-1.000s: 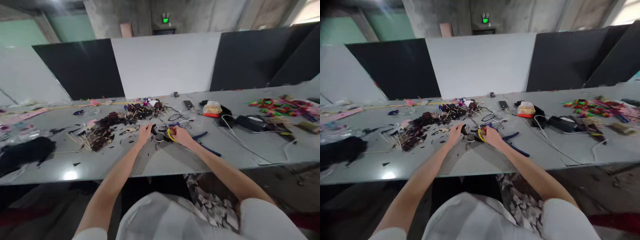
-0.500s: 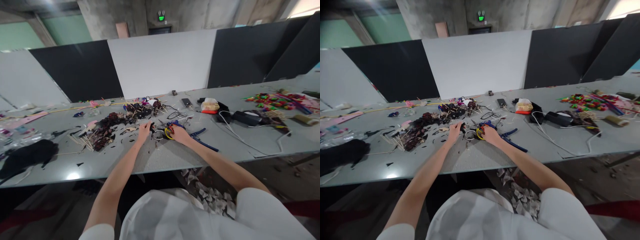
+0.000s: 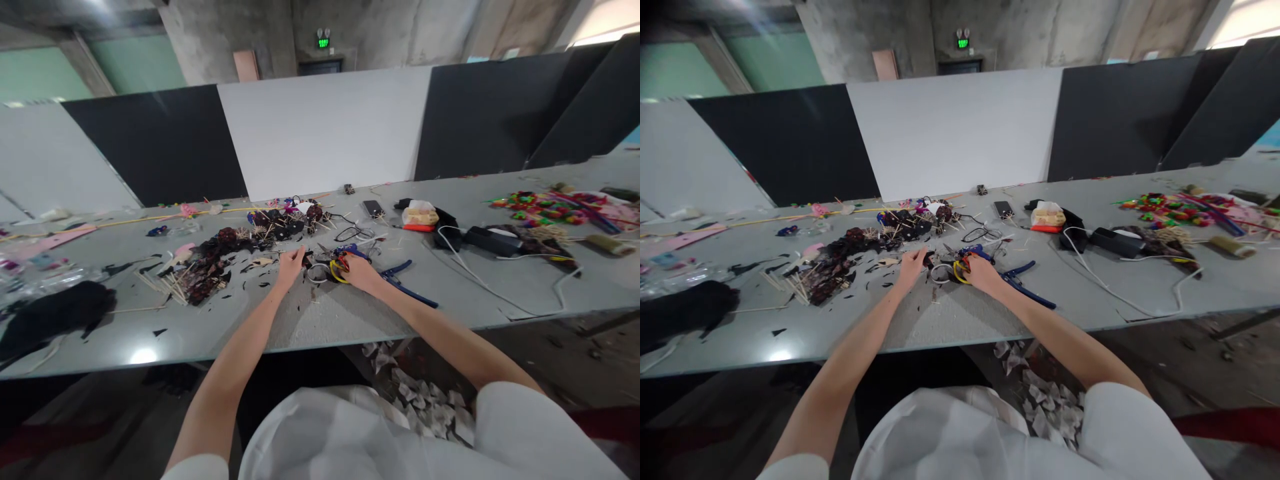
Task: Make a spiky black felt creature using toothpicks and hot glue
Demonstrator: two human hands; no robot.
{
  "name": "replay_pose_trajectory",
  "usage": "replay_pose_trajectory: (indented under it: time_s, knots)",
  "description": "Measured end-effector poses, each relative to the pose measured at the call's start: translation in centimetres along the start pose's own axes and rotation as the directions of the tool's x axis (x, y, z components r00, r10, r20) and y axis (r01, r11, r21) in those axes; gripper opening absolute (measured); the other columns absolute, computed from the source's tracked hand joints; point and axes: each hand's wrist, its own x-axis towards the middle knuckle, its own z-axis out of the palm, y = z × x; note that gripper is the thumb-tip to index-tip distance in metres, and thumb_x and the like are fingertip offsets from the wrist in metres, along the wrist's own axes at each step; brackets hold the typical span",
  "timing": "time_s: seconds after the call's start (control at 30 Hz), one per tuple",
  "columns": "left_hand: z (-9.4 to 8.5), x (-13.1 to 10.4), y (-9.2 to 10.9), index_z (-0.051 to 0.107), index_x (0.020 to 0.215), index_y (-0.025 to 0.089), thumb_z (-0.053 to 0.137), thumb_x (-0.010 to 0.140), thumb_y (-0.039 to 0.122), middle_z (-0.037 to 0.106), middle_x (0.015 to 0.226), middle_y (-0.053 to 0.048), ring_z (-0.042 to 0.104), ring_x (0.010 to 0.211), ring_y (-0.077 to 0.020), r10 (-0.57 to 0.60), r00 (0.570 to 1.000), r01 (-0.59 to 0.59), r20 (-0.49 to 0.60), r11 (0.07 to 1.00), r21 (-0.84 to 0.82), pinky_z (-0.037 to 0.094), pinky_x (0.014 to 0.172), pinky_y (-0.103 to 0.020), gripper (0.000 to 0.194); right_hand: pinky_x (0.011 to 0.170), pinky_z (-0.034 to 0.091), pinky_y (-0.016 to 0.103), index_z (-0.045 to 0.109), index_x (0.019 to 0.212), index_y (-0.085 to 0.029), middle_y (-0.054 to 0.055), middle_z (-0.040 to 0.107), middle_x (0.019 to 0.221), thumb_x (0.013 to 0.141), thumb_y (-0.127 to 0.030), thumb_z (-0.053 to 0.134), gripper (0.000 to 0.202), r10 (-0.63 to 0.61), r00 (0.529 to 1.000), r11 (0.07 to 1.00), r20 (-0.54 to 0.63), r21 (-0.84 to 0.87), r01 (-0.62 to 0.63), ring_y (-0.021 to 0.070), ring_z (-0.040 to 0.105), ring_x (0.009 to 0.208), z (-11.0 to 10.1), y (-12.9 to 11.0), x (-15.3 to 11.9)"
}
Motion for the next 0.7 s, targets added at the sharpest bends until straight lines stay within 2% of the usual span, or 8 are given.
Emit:
replay_pose_trajectory:
  time_s: [0.43,0.53,0.7]
  knots:
    - [0.4,-0.2,0.7,0.072,0.06,0.019,0.052,0.097,0.062,0.07,0.061,-0.007,0.06,0.055,-0.0186,-0.019,0.999,0.019,0.038,1.0,-0.013,0.048,0.059,-0.03,0.06,0.083,0.047,0.031,0.067,0.098,-0.013,0.016,0.071,0.104,0.093,-0.036,0.064,0.024,-0.023,1.0,1.0,-0.017,-0.015,0.022,0.0257,0.067,0.091,-0.1,-0.3,-0.1]
    - [0.5,-0.2,0.6,0.074,0.063,0.018,0.052,0.096,0.062,0.071,0.063,-0.007,0.063,0.057,-0.0187,-0.033,0.998,0.034,0.05,0.999,-0.009,0.048,0.059,-0.029,0.059,0.088,0.047,0.033,0.068,0.096,-0.012,0.018,0.07,0.104,0.094,-0.031,0.063,0.02,-0.038,0.998,0.999,-0.05,-0.014,0.037,0.0277,0.065,0.096,-0.6,-0.8,-0.5]
    - [0.7,-0.1,0.3,0.079,0.077,0.017,0.053,0.095,0.063,0.072,0.064,-0.005,0.063,0.056,-0.019,-0.012,0.998,0.012,0.058,1.0,0.0,0.045,0.054,-0.028,0.057,0.098,0.044,0.039,0.067,0.107,-0.011,0.021,0.068,0.111,0.099,-0.026,0.054,0.021,-0.091,0.988,0.995,-0.127,0.019,0.094,0.0302,0.061,0.107,-2.1,-2.2,-0.8]
